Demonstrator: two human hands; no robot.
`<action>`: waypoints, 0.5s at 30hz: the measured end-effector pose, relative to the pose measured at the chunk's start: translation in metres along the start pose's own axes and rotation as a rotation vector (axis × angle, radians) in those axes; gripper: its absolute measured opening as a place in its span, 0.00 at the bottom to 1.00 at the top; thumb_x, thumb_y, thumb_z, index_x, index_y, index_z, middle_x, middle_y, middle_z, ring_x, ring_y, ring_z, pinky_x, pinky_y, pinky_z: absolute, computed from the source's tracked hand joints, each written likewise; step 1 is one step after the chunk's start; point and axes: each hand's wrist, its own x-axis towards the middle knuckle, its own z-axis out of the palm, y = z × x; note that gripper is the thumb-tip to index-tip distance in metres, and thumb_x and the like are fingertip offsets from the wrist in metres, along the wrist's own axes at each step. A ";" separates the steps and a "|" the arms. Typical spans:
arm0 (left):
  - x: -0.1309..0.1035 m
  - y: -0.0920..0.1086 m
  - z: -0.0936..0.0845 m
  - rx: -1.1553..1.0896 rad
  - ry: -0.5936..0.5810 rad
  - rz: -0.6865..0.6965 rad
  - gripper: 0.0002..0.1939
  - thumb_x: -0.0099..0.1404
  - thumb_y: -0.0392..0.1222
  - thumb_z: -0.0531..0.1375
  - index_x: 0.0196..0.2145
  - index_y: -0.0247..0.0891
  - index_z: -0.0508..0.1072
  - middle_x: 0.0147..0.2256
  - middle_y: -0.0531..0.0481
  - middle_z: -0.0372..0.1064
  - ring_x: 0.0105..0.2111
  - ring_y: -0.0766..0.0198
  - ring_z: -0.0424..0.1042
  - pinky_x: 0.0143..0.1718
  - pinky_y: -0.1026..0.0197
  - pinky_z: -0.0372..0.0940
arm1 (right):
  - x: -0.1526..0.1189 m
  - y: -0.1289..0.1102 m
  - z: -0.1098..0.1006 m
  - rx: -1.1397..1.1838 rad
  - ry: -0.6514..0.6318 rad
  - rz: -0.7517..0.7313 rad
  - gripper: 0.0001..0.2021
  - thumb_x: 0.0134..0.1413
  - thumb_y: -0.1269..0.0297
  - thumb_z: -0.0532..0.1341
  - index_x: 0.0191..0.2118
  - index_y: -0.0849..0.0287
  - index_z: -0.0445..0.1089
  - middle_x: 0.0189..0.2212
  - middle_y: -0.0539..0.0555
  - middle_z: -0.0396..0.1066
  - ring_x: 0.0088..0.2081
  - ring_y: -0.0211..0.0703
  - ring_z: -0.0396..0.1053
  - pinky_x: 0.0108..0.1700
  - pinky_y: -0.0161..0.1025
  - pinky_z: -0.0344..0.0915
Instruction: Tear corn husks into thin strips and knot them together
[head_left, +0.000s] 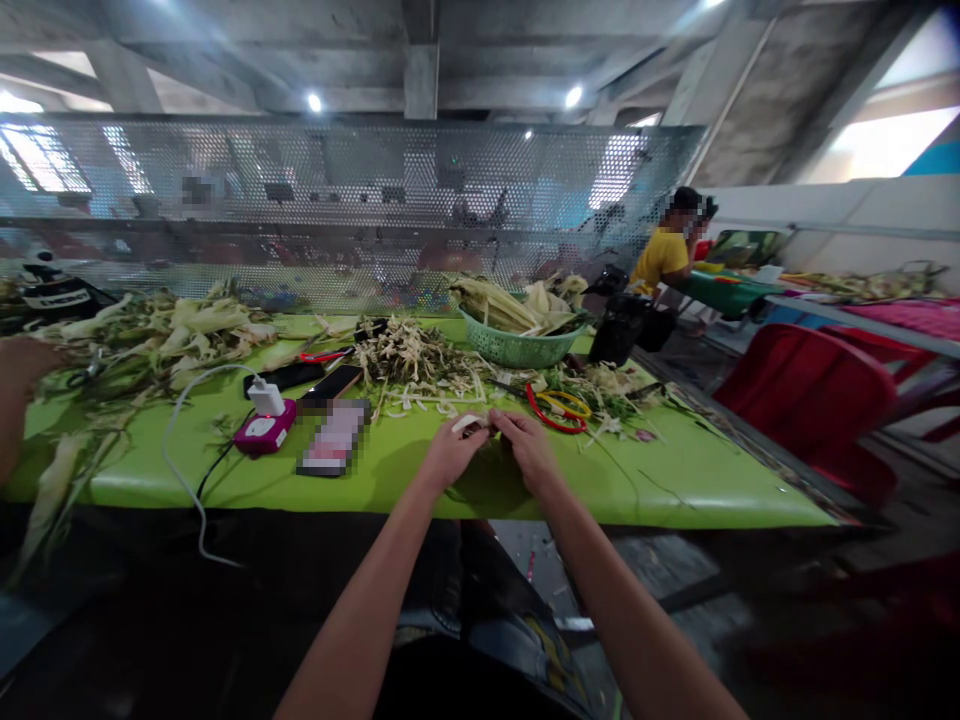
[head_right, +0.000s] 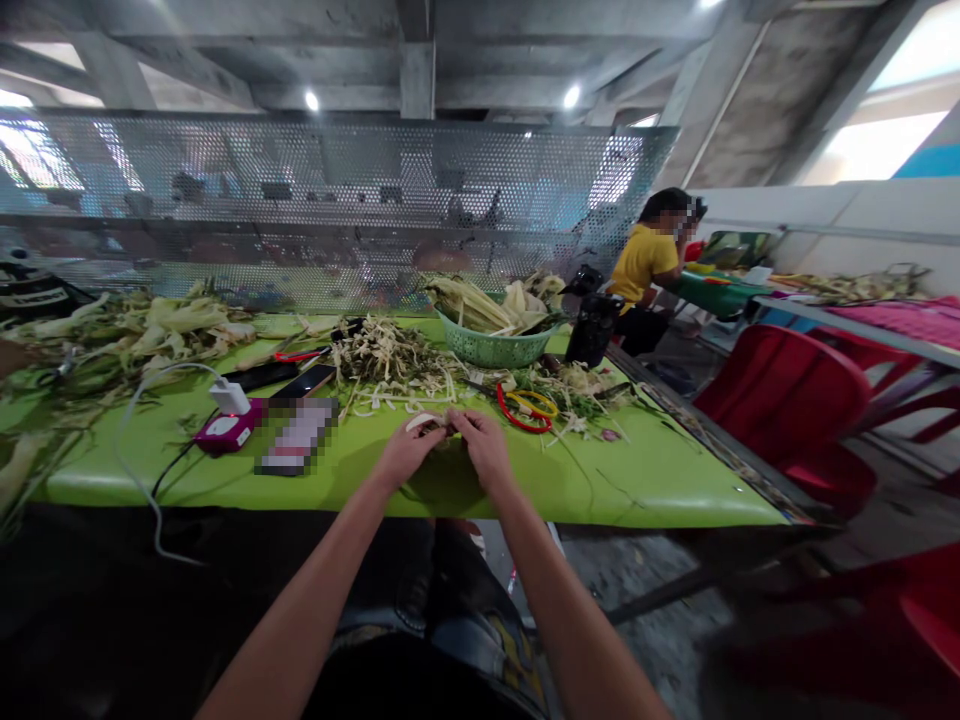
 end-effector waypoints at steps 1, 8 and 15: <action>0.000 0.000 0.000 -0.019 -0.012 -0.020 0.08 0.56 0.39 0.59 0.35 0.36 0.74 0.35 0.49 0.73 0.36 0.64 0.68 0.42 0.63 0.62 | 0.000 0.001 0.000 0.030 -0.023 0.007 0.18 0.48 0.46 0.63 0.27 0.59 0.73 0.20 0.49 0.66 0.24 0.38 0.59 0.26 0.35 0.54; 0.005 -0.002 -0.003 -0.017 -0.067 -0.205 0.05 0.54 0.39 0.57 0.25 0.36 0.71 0.22 0.55 0.64 0.23 0.69 0.61 0.27 0.66 0.58 | 0.001 -0.003 -0.006 0.213 0.050 -0.057 0.13 0.44 0.55 0.68 0.31 0.57 0.69 0.24 0.47 0.67 0.18 0.30 0.46 0.19 0.32 0.42; 0.005 0.001 -0.004 0.054 0.003 -0.230 0.04 0.54 0.39 0.57 0.24 0.37 0.69 0.20 0.56 0.61 0.22 0.69 0.59 0.23 0.66 0.55 | -0.006 -0.011 -0.009 0.233 -0.042 -0.108 0.13 0.44 0.54 0.67 0.32 0.56 0.69 0.28 0.50 0.73 0.17 0.30 0.52 0.17 0.32 0.49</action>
